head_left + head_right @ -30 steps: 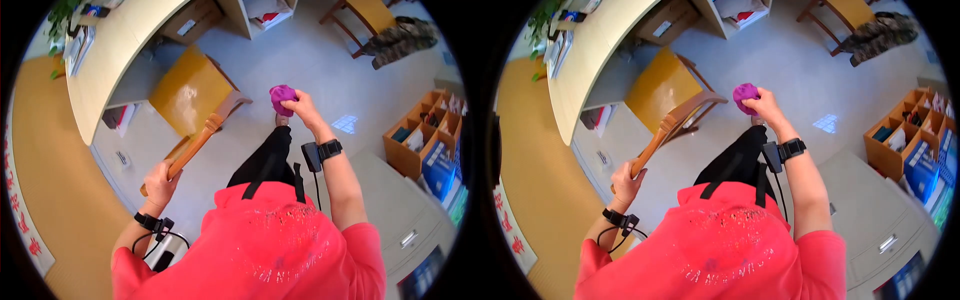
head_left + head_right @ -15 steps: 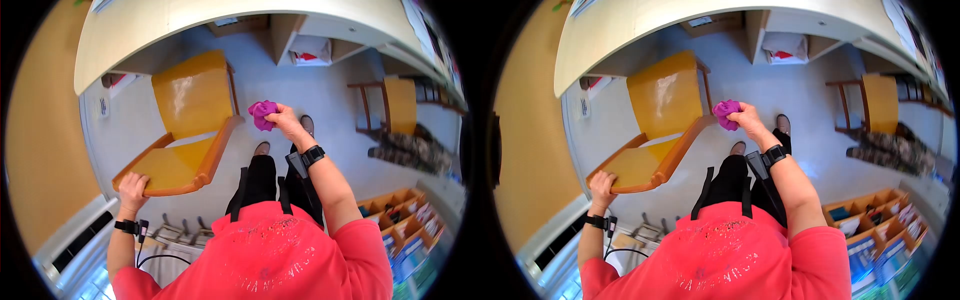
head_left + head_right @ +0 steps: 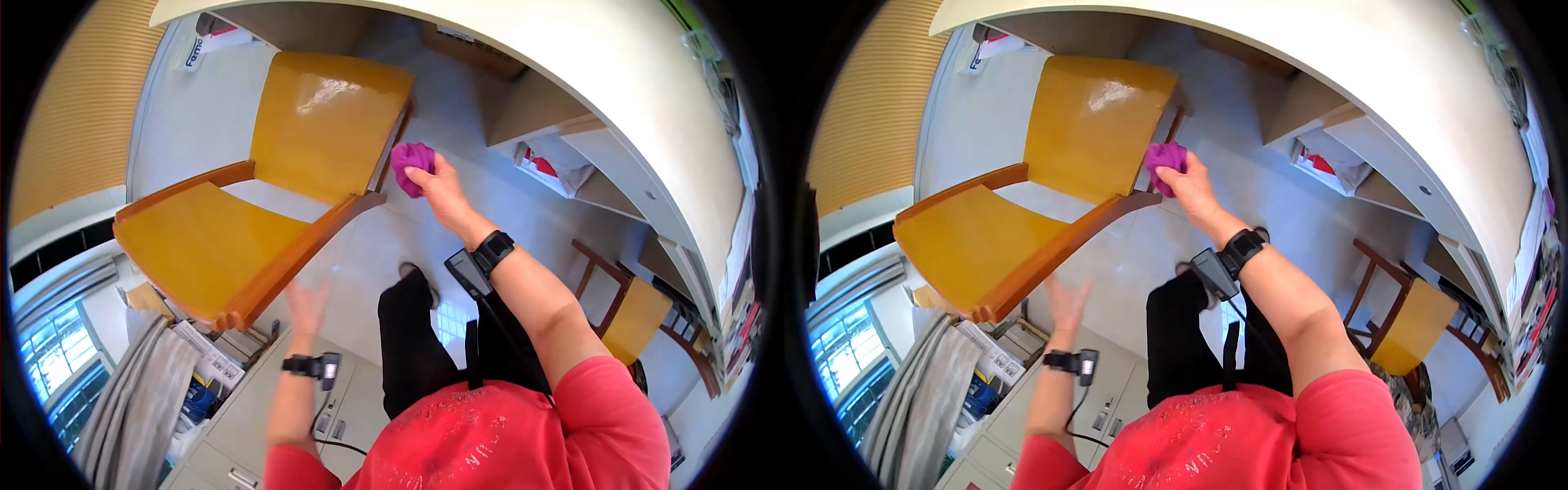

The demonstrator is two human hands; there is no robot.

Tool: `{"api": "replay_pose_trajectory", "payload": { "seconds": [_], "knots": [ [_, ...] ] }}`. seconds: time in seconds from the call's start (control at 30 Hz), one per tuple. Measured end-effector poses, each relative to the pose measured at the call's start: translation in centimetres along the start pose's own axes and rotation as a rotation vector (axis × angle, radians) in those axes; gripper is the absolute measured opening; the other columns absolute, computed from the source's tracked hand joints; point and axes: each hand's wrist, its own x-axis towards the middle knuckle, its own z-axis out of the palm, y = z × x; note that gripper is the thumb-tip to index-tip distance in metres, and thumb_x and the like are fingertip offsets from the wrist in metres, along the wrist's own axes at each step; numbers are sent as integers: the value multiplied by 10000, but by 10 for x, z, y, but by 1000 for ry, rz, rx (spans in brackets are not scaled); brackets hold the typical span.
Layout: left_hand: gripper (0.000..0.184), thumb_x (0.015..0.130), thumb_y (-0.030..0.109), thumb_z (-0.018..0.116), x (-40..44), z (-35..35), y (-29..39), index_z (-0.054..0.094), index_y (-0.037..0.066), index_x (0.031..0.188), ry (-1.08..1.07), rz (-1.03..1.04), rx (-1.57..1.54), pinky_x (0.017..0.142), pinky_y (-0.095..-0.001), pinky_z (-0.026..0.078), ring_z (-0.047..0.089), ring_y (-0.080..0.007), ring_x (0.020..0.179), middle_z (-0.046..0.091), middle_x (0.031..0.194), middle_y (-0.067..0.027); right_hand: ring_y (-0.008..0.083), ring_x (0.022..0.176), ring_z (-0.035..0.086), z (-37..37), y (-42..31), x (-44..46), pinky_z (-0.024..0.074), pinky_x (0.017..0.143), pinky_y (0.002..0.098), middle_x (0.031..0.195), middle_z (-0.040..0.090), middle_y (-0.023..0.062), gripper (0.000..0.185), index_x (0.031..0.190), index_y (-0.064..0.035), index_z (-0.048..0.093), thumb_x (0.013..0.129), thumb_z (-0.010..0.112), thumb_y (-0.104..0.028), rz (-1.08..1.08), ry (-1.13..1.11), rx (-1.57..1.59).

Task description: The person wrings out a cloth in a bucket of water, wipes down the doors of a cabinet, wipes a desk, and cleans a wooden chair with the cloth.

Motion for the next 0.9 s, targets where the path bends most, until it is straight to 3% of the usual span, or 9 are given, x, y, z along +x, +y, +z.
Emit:
{"api": "replay_pose_trajectory", "payload": {
  "seconds": [0.13, 0.3, 0.4, 0.47, 0.53, 0.67, 0.73, 0.8, 0.9],
  "knots": [
    [623, 753, 123, 717, 34, 76, 44, 392, -50, 1255, 229, -28, -515, 1028, -356, 292, 421, -241, 1158, 436, 1275, -170, 187, 879, 589, 40, 25, 37, 473, 756, 321, 931, 613, 100, 233, 965, -6, 524, 773, 634, -81, -378, -117, -332],
    [405, 812, 72, 657, 66, 125, 32, 481, -45, 1157, 659, -52, -705, 896, -337, 426, 525, -202, 960, 539, 1122, -110, 290, 1144, 449, 40, 105, 95, 351, 922, 489, 1033, 599, 107, 201, 885, -35, 625, 733, 599, -163, -1035, -548, -1352],
    [394, 821, 51, 641, 83, 147, -4, 474, -44, 1165, 831, 223, -758, 882, -349, 444, 529, -196, 947, 535, 1130, -104, 290, 1181, 424, 34, 115, 134, 356, 923, 487, 1097, 573, 124, 247, 928, -32, 640, 747, 568, -185, -1302, -496, -1331],
    [441, 823, 60, 629, 89, 150, -9, 439, -38, 1209, 915, 303, -713, 896, -356, 439, 517, -204, 975, 508, 1174, -123, 304, 1242, 383, 28, 90, 167, 307, 1019, 460, 1209, 514, 143, 276, 1004, -64, 630, 784, 561, -214, -1048, -452, -1580],
    [486, 813, 107, 640, 94, 148, -5, 418, -34, 1221, 900, 339, -788, 886, -351, 436, 503, -200, 984, 488, 1187, -124, 279, 1255, 376, 13, 63, 203, 310, 1022, 477, 1209, 510, 146, 291, 1039, -55, 613, 793, 546, -194, -1167, -169, -1839],
    [528, 793, 181, 630, 100, 145, 7, 407, -74, 1197, 1022, 338, -715, 865, -380, 423, 484, -226, 972, 469, 1155, -159, 232, 1172, 456, -16, 35, 269, 391, 951, 442, 1155, 547, 133, 384, 1168, -47, 548, 794, 501, -121, -1236, 153, -1687],
    [558, 778, 184, 646, 107, 144, 8, 407, -75, 1210, 1073, 410, -751, 925, -383, 377, 467, -230, 1032, 463, 1179, -162, 368, 1108, 513, -35, -6, 300, 411, 925, 434, 1177, 536, 245, 448, 1187, 29, 482, 795, 484, -187, -787, 119, -1197],
    [563, 775, 188, 651, 108, 141, 7, 413, -73, 1213, 1088, 390, -736, 953, -374, 349, 468, -239, 1048, 474, 1167, -157, 336, 958, 597, -70, -9, 287, 464, 842, 380, 1007, 614, 216, 423, 1158, 27, 499, 769, 517, -138, -849, 273, -819],
    [439, 771, 178, 654, 110, 140, 6, 473, -41, 1106, 1091, 412, -836, 863, -332, 392, 496, -184, 931, 520, 1026, -112, 231, 1004, 532, -91, 35, 298, 434, 868, 354, 1078, 574, 115, 470, 1243, -26, 477, 780, 504, -105, -900, 146, -427]
  ]
}}
